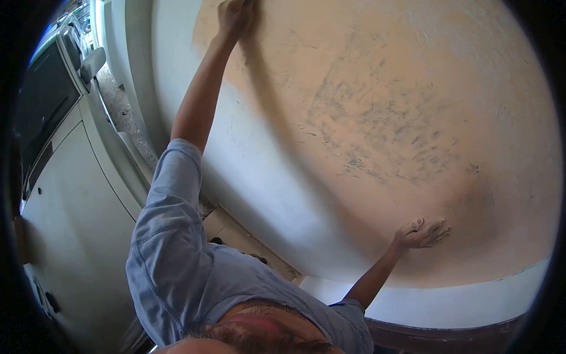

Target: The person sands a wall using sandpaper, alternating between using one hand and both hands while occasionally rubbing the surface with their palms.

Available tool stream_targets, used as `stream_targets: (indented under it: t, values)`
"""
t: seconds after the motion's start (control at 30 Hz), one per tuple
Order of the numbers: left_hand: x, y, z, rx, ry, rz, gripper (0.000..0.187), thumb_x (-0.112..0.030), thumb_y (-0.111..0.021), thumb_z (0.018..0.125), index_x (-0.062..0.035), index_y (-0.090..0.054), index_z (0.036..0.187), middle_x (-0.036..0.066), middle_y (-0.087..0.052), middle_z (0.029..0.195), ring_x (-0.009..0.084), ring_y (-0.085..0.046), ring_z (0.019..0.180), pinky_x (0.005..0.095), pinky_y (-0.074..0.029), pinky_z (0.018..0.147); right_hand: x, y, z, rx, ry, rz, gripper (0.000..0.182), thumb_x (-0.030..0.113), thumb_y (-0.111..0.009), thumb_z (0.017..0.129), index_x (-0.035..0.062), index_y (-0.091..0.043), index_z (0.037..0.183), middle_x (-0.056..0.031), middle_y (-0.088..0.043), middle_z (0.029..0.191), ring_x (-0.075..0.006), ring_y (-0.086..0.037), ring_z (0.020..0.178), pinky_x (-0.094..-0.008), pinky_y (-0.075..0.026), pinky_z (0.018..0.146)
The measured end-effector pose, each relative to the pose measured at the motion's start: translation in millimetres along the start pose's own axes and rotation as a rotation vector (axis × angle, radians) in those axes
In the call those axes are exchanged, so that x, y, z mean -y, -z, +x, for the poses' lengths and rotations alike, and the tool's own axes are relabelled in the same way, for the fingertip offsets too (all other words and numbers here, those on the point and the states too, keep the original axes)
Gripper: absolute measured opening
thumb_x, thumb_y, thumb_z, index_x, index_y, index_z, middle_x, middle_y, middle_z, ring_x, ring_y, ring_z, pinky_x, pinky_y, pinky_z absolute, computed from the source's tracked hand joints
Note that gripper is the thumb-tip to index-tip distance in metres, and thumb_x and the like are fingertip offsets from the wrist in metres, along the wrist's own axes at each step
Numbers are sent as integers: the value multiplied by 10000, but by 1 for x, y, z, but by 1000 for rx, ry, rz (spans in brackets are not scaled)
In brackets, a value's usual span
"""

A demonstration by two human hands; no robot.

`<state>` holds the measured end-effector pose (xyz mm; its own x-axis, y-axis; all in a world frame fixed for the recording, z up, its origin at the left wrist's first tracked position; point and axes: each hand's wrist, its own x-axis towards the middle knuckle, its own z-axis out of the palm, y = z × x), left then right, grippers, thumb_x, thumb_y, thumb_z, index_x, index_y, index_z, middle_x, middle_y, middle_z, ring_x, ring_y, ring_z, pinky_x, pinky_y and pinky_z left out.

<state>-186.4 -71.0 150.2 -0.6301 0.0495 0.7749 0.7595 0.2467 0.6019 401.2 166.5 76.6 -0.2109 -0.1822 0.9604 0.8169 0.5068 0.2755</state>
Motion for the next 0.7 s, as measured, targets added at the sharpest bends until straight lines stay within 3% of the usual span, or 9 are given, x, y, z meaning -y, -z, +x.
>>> stream_targets:
  t: [0.03, 0.1, 0.17, 0.2, 0.33, 0.53, 0.57, 0.6, 0.7]
  values:
    - [-37, 5, 3, -348, -422, -232, 317, -149, -463, 989, -19, -595, 1246, 182, -501, 1373, 308, -420, 1336, 368, -337, 1109, 1, -2, 0, -11, -3, 3, 567, 375, -375, 996, -32, -436, 1385, -233, -429, 1425, -429, -364, 1346, -542, -251, 1103]
    - [-41, -4, -16, -341, -364, -303, 321, -114, -494, 967, -15, -585, 1259, 180, -516, 1361, 316, -441, 1321, 386, -336, 1111, 0, -4, -1, -8, -13, 7, 567, 380, -376, 997, -32, -442, 1381, -233, -435, 1420, -429, -368, 1343, -539, -257, 1101]
    - [-18, -27, -72, -381, -466, -211, 306, -82, -527, 898, -64, -651, 1177, 181, -624, 1207, 373, -582, 1144, 419, -448, 991, -4, -5, -5, -7, -37, 8, 567, 384, -378, 997, -32, -448, 1377, -232, -442, 1415, -430, -372, 1339, -536, -262, 1099]
    - [0, -42, -106, -377, -568, -170, 301, -94, -530, 903, -40, -649, 1174, 183, -633, 1199, 385, -560, 1184, 468, -402, 1051, -6, -6, -7, 12, -47, 12, 571, 378, -374, 994, -32, -432, 1389, -240, -414, 1434, -431, -355, 1351, -546, -239, 1105]
    - [17, -76, -270, -200, -327, -310, 295, -76, -557, 880, 9, -660, 1143, 207, -628, 1205, 387, -534, 1221, 509, -350, 1081, -4, -7, -11, 31, -59, 12, 574, 374, -372, 990, -27, -427, 1396, -245, -390, 1452, -433, -341, 1361, -551, -219, 1112]
    - [-68, -48, -115, -352, -606, -281, 357, -70, -601, 838, -34, -622, 1192, 171, -628, 1208, 344, -556, 1198, 471, -424, 1023, 3, -3, -6, 46, -74, 19, 589, 372, -375, 984, -46, -412, 1398, -280, -387, 1438, -439, -339, 1359, -548, -227, 1109]
    - [-104, -26, -93, -176, -470, -305, 424, -78, -620, 815, -60, -593, 1239, 151, -617, 1235, 327, -566, 1183, 448, -438, 1010, 5, -2, -6, 47, -53, 15, 589, 372, -375, 984, -46, -412, 1398, -280, -387, 1438, -439, -339, 1359, -548, -227, 1109]
    - [-128, -20, -58, -285, -608, -356, 341, -88, -509, 945, -14, -573, 1272, 179, -529, 1351, 325, -454, 1308, 415, -343, 1106, 7, -2, -5, 44, -66, 11, 590, 374, -370, 989, -51, -411, 1396, -290, -379, 1438, -443, -338, 1358, -551, -229, 1108]
    - [-157, -25, -55, -350, -566, -409, 360, -82, -509, 934, -20, -562, 1284, 179, -534, 1347, 337, -448, 1311, 441, -340, 1108, 1, -4, -7, 57, -64, -14, 591, 373, -362, 995, -59, -407, 1396, -301, -361, 1444, -451, -334, 1357, -555, -228, 1108]
